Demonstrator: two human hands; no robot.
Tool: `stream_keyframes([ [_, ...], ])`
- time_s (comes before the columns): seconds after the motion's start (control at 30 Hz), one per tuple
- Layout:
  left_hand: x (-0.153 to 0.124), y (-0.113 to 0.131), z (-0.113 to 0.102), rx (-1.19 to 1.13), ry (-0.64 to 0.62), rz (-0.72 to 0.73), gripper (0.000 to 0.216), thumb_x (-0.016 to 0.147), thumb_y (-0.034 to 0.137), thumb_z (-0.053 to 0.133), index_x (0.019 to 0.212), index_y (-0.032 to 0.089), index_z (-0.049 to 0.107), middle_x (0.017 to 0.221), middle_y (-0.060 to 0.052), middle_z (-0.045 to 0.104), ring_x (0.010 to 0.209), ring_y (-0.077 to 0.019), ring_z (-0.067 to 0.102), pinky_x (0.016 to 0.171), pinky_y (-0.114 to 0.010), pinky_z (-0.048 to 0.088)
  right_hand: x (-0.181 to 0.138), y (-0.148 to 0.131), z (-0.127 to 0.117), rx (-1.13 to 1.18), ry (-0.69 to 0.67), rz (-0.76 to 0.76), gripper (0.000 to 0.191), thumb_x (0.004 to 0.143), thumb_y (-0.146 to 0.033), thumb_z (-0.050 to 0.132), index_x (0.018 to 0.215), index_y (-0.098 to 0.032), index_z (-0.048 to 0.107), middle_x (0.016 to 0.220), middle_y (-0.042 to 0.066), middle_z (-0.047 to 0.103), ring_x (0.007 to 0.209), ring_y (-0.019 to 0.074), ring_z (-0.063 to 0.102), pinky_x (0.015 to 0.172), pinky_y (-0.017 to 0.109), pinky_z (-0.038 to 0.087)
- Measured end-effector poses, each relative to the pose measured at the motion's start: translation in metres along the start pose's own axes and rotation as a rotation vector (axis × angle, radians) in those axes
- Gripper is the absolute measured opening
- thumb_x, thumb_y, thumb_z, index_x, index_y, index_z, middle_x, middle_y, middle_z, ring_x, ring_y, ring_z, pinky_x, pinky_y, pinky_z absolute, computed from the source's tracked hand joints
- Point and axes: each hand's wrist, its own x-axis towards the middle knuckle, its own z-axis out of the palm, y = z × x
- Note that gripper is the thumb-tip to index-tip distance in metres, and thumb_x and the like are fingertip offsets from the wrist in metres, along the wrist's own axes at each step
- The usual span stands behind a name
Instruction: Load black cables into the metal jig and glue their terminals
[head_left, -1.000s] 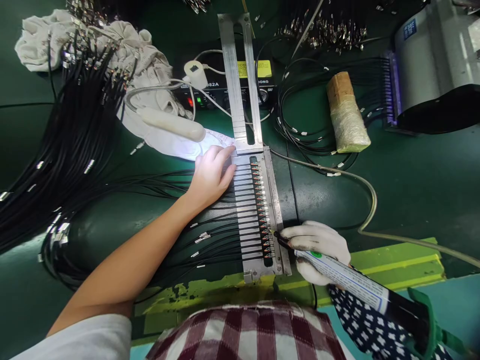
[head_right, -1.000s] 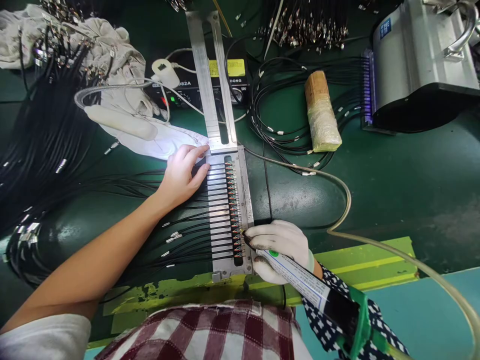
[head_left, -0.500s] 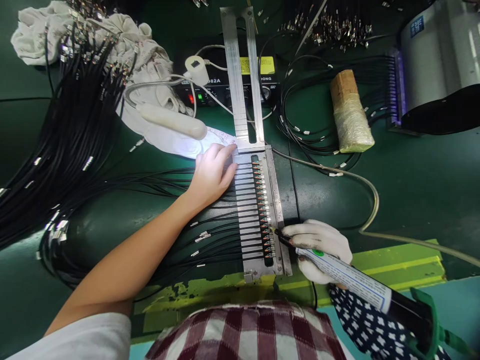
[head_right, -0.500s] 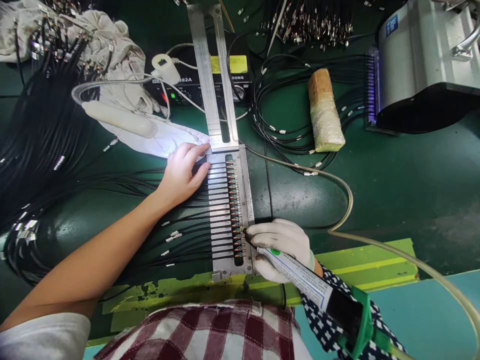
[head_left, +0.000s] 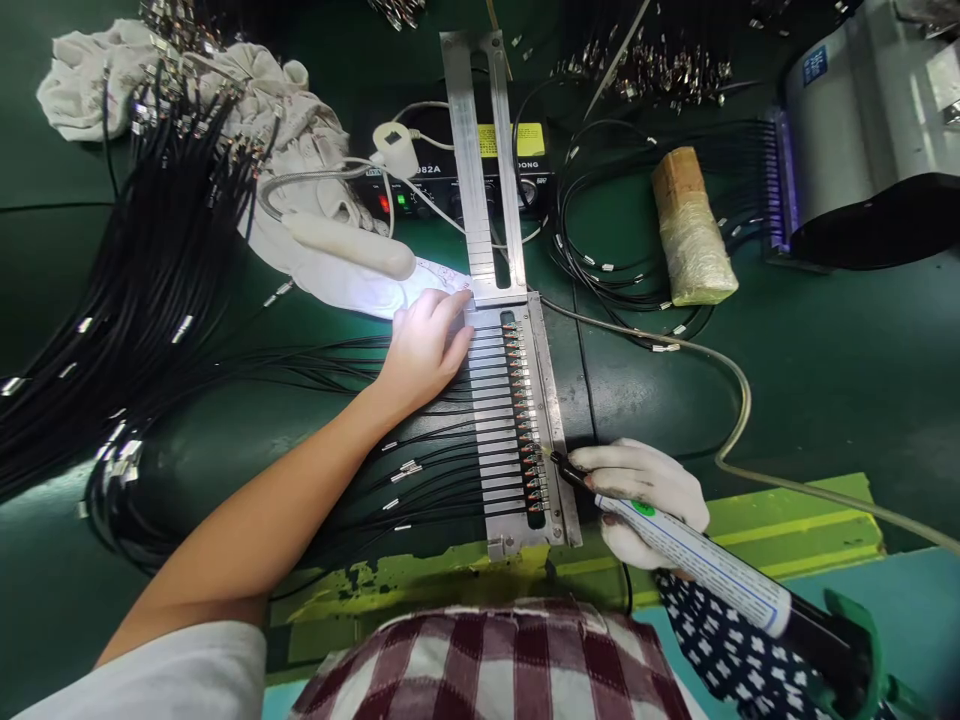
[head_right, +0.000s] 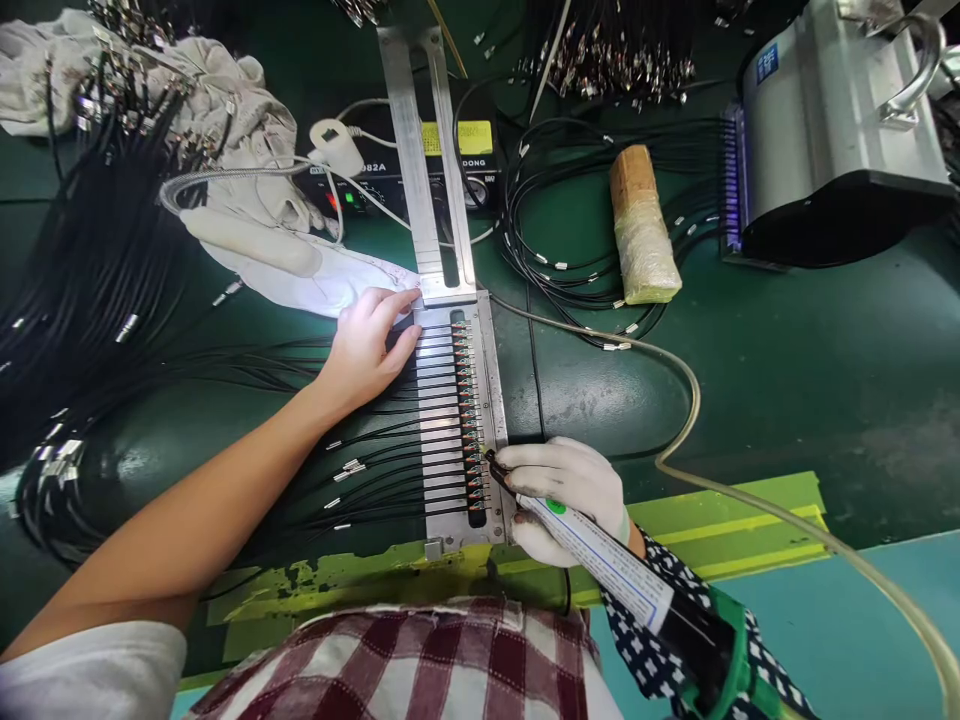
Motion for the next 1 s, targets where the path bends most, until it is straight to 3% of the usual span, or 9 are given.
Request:
stream_keyframes([
  [0.2,0.000,0.000,0.000,-0.010,0.007,-0.005,0.044,0.095,0.032,0.044,0.137,0.021,0.050,0.120,-0.012,0.060,0.114,-0.0281,0.056,0.098,-0.043,0.043,-0.009,-0.006,0.001,0.008,-0.033,0.027,0.022,0.078,-0.026,0.063,0.098,-0.019,0.067,0.093,0.010,0.078,0.080,0.0235,0.076,0.063,0.033,0.059],
  [0.37,0.000,-0.001,0.001,0.007,0.014,-0.001,0.043,0.095,0.032,0.044,0.136,0.020,0.051,0.119,-0.012,0.060,0.113,-0.0278,0.056,0.099,-0.043,0.042,-0.008,-0.008,0.002,-0.046,-0.078,0.056,0.019,0.078,-0.025,0.063,0.097,-0.020,0.066,0.091,0.009,0.079,0.080,0.0228,0.077,0.072,0.034,0.060],
  [1.0,0.000,0.001,0.000,0.002,0.019,0.002,0.043,0.095,0.032,0.044,0.136,0.020,0.051,0.117,-0.011,0.060,0.113,-0.0275,0.056,0.101,-0.043,0.043,-0.012,-0.004,0.004,0.003,-0.062,0.039,0.020,0.078,-0.027,0.063,0.097,-0.020,0.066,0.090,0.008,0.078,0.078,0.0221,0.076,0.066,0.033,0.058],
])
